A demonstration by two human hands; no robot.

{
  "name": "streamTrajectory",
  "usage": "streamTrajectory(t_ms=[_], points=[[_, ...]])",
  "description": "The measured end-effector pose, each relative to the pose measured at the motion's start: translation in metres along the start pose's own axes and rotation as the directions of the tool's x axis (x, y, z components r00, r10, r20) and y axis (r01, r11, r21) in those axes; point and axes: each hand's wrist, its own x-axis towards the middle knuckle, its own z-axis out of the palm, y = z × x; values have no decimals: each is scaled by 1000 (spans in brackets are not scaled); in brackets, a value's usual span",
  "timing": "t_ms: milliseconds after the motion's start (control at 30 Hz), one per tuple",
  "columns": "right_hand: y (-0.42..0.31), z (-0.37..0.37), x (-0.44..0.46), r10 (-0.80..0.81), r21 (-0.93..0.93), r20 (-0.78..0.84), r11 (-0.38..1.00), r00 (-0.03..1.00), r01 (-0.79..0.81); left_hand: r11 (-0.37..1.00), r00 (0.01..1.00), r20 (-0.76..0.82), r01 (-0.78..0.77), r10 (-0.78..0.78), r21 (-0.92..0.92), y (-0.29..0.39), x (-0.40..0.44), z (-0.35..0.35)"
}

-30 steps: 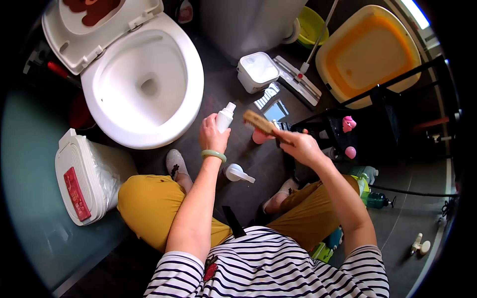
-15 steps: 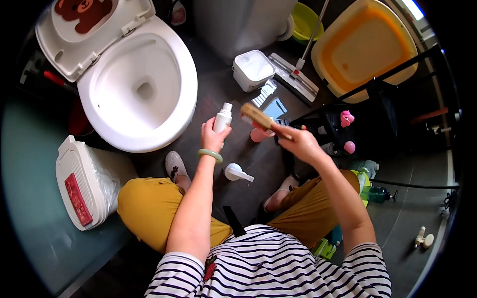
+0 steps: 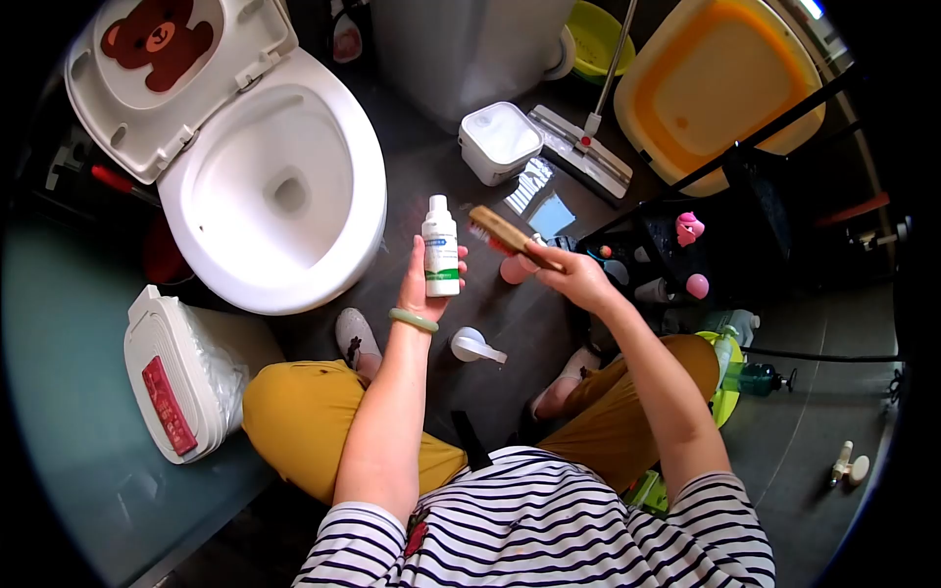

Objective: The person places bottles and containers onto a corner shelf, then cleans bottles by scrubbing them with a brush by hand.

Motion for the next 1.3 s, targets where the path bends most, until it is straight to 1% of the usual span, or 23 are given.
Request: streamTrajectory(t_ms=[33,133,167,233,300,333,367,433,467,533,600,633,667,733,767,833,867,900,967,1033,1100,1200,1300], points=[[-8,-2,-1,-4,57,-72,998,997,8,1000,1000,1,4,-4,1,3,1,7],[-58,-8,10,-30,212,-76,976,997,45,991,998,-33,39,-44,-128,6,-3,23],[-80,-5,12,18,244,-2,970,1000,-17,992,998,-33,42,-46,-120,3,-1,18],[-95,9,16,-105,239,25,966,994,96,974,988,152,61,-27,-220,-4,6,3],[-67,26,14,-98,196,2,976,995,95,934,986,160,94,-41,-344,-3,7,6],[-46,30,11,-2,210,3,978,1000,1,934,980,200,68,4,-352,-3,6,3],[-27,29,9,-7,204,10,979,1000,4,931,970,235,37,54,-363,-3,5,-2],[2,32,-3,-12,255,-48,967,999,24,936,984,177,43,21,-349,3,6,-2],[-19,26,-5,21,326,-119,945,993,19,937,990,143,47,4,-346,4,7,-1],[-62,6,-2,91,482,-20,873,996,-70,941,993,114,50,-13,-334,3,4,3],[-88,6,7,11,502,-11,865,1000,-4,944,992,118,78,-42,-321,2,4,7],[-96,11,11,-81,473,-54,876,995,97,946,991,124,81,-43,-314,1,6,4],[-86,21,17,-74,515,8,855,997,59,945,977,211,58,11,-320,-1,6,3],[-52,46,18,5,504,-54,863,999,22,908,971,237,74,28,-411,3,5,-2],[-20,63,18,-71,438,-168,888,983,139,889,969,243,81,35,-451,6,4,-3],[29,86,-6,51,290,-142,957,988,-8,900,980,200,69,20,-430,9,1,-7],[23,83,-23,160,124,-73,981,984,-150,913,987,157,50,16,-405,12,-1,-8],[37,89,-30,249,-21,-5,968,968,-249,930,991,136,39,12,-366,11,-1,-6],[50,98,-41,360,-243,-5,905,933,-350,958,996,92,23,4,-285,10,-2,0],[64,100,-45,431,-323,18,857,902,-403,996,996,-55,-73,70,-47,0,-1,9],[98,98,-48,490,-346,57,827,870,-443,998,999,-16,-43,42,-47,-7,3,11],[147,76,-47,527,-314,-41,800,849,-512,998,990,-129,-58,59,11,-21,18,1],[137,35,-43,506,-273,-61,821,860,-502,997,972,-224,-59,69,47,-34,37,-11]])
